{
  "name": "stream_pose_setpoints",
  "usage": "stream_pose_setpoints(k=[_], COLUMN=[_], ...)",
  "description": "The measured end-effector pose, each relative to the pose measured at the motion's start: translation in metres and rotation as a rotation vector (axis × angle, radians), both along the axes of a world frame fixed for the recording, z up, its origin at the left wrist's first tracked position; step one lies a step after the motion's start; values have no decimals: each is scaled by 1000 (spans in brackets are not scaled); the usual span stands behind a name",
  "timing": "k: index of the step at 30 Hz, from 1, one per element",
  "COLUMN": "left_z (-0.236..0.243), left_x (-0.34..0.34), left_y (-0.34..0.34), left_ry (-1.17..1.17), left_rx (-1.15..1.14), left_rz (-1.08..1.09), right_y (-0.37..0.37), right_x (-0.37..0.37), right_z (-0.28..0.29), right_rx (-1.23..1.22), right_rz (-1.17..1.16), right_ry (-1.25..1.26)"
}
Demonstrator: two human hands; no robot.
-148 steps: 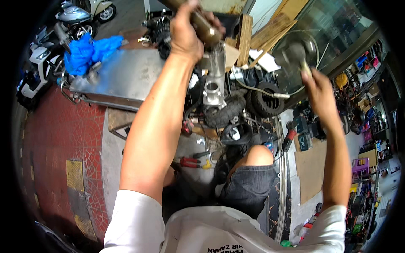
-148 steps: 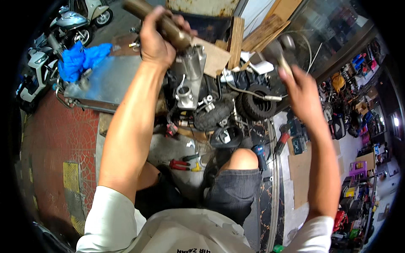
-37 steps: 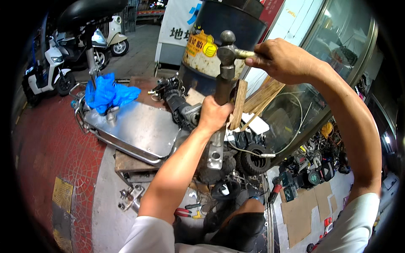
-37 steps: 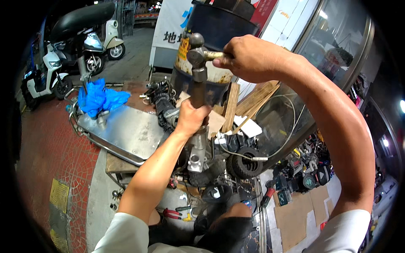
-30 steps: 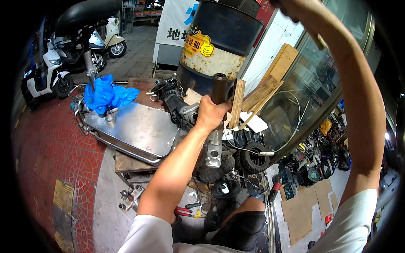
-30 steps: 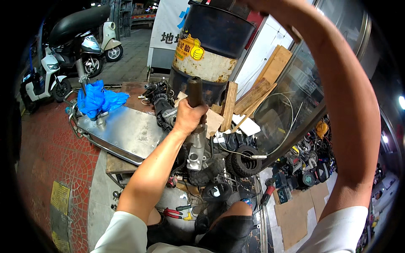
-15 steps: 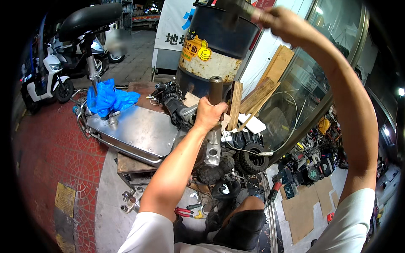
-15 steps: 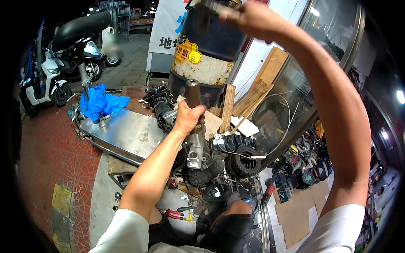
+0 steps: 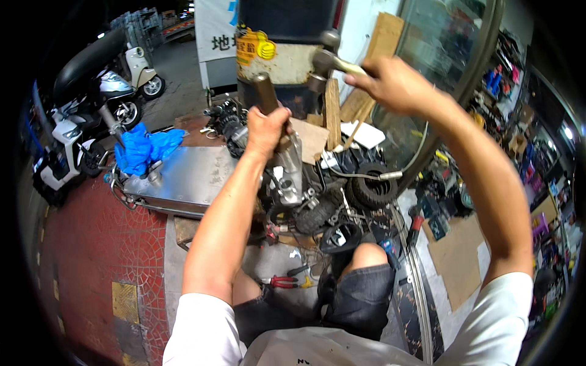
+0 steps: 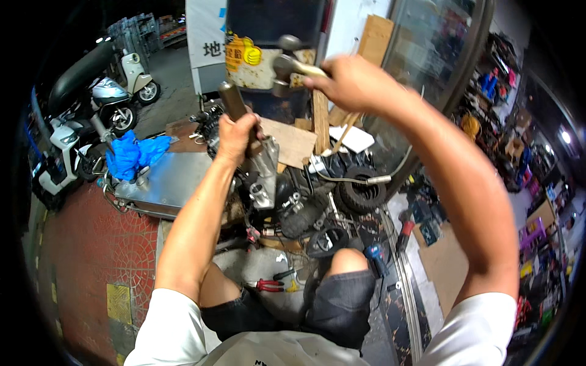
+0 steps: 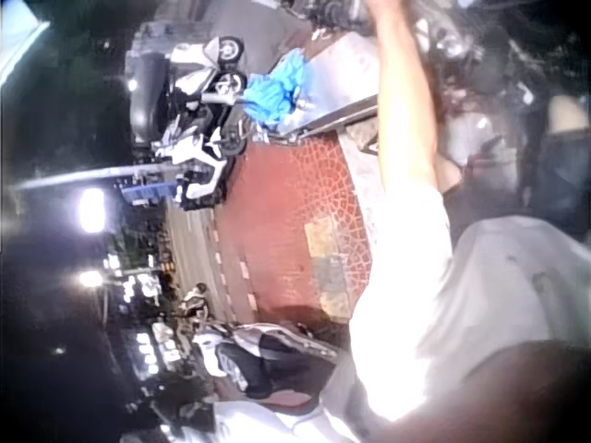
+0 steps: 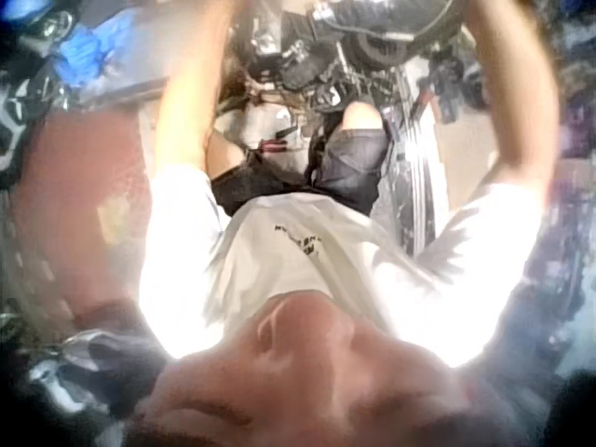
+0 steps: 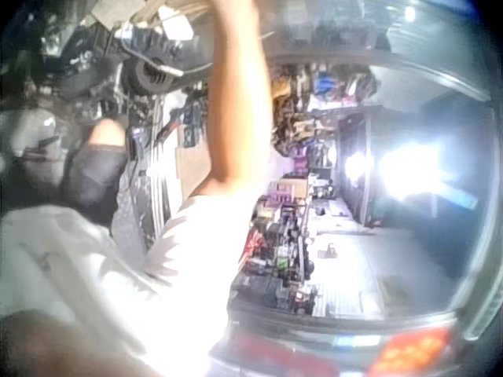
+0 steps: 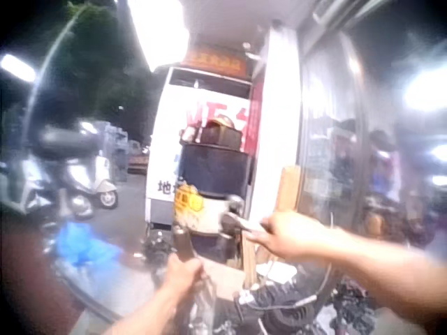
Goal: The person uses a hammer and a cylindrical metal tool to repeatedly strike a component on a disassembled engine block. They also use a screwdriver to manipulate small parts and handle a plastic bag containing small hardware.
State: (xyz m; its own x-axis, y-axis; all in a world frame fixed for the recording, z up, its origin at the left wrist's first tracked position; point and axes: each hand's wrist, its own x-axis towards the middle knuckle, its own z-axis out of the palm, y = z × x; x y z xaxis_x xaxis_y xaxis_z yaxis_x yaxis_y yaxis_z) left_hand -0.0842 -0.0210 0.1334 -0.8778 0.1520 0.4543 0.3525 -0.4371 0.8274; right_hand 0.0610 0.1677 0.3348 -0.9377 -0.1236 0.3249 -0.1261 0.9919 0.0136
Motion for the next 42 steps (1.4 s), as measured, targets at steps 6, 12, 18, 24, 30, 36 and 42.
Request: stream_pose_setpoints(k=[6, 12, 18, 24, 30, 36, 42], left_z=[11, 103, 112, 9, -84, -40, 26], left_x=[-3, -2, 107, 218, 290, 266, 159], left_y=[13, 14, 141, 272, 344, 306, 156], left_ry=[-73, 20, 121, 1062, 1582, 1389, 529], left_rx=[75, 375, -388, -1292, -1327, -1269, -928], left_rz=[-45, -2, -89, -423, -915, -630, -14], right_y=[177, 187, 163, 229, 214, 184, 259], right_x=[183, 474, 569, 407, 363, 356, 412], right_z=[-319, -647, -731, -525, -394, -470, -642], right_rx=[-357, -490, -604, -2222, -2065, -2332, -2022], right_rz=[-448, -1293, -1586, -832, -200, -709, -1400], right_ry=[94, -179, -249, 460, 259, 300, 784])
